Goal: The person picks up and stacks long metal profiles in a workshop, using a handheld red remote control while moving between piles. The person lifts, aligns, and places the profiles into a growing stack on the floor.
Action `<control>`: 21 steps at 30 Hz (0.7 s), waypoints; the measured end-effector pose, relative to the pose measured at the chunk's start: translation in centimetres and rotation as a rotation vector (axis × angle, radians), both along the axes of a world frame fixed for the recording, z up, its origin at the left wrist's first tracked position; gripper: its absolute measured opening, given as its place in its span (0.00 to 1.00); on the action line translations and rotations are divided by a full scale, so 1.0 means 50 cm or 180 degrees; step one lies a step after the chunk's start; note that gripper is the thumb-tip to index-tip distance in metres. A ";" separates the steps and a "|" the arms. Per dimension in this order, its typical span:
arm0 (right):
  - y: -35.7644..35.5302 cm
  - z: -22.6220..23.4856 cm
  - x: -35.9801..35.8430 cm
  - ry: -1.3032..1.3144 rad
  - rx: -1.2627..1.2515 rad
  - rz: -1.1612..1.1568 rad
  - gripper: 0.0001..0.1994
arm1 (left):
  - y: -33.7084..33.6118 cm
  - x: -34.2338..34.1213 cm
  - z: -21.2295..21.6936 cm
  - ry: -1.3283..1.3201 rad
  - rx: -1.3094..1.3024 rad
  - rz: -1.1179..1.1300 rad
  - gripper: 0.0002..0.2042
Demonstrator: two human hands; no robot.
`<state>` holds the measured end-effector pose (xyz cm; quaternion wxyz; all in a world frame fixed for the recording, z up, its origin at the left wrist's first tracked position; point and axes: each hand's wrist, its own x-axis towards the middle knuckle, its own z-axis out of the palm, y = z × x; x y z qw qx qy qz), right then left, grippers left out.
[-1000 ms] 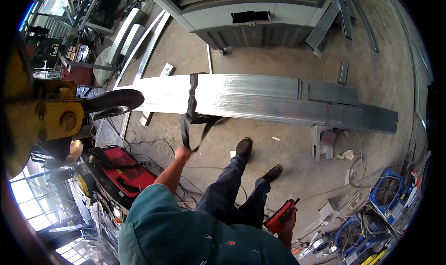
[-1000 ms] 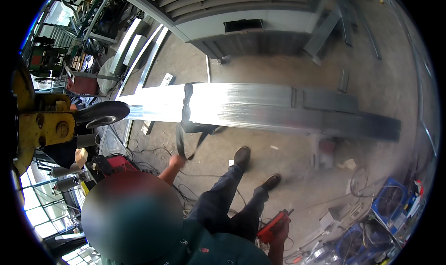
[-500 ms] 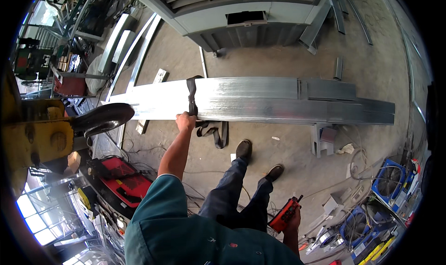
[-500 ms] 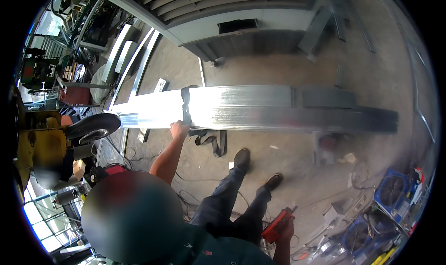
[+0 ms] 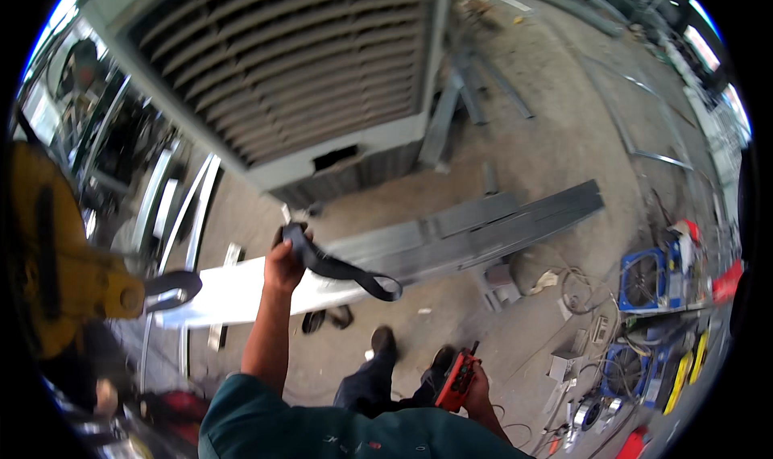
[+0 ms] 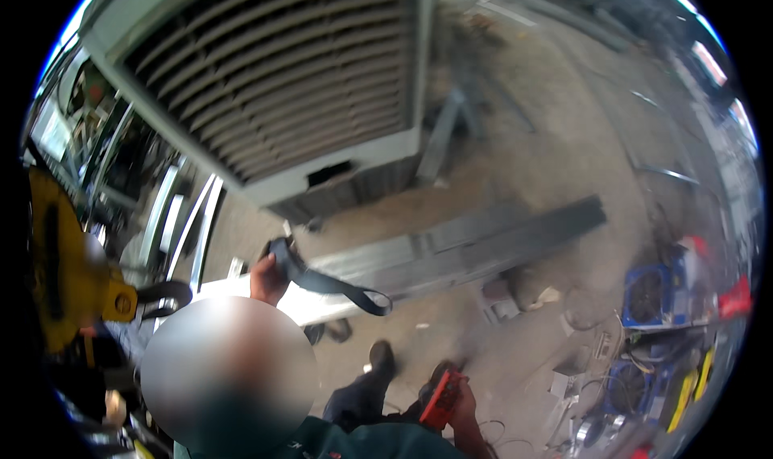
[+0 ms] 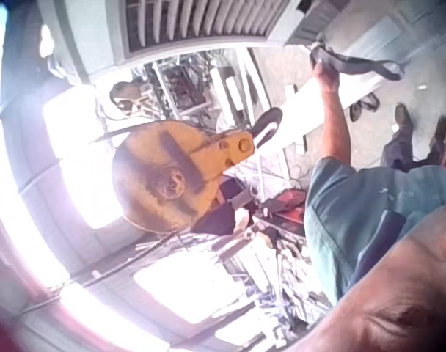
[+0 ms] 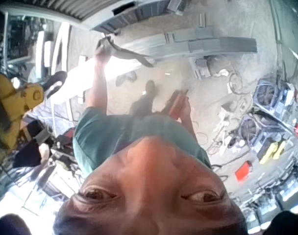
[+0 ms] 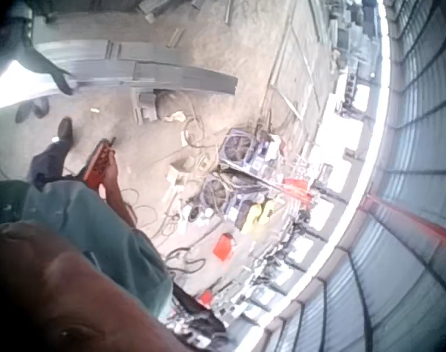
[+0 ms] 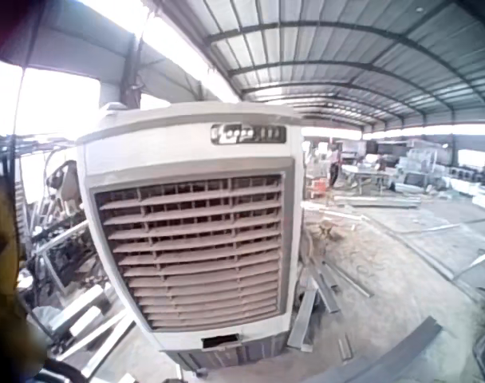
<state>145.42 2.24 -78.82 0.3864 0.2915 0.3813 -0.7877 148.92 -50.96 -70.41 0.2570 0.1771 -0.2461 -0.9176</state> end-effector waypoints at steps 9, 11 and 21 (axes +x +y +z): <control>0.054 0.105 0.008 0.0442 -0.0070 -0.0688 0.19 | 0.113 -0.247 0.392 0.0230 -0.2026 -0.0002 0.38; 0.068 0.119 0.010 0.0621 -0.0016 -0.0853 0.18 | 0.157 -0.268 0.472 0.0366 -0.2931 0.0167 0.37; 0.173 0.149 0.029 0.0956 -0.0231 -0.1363 0.21 | 0.098 -0.335 0.346 -0.3319 -0.7818 0.0661 0.30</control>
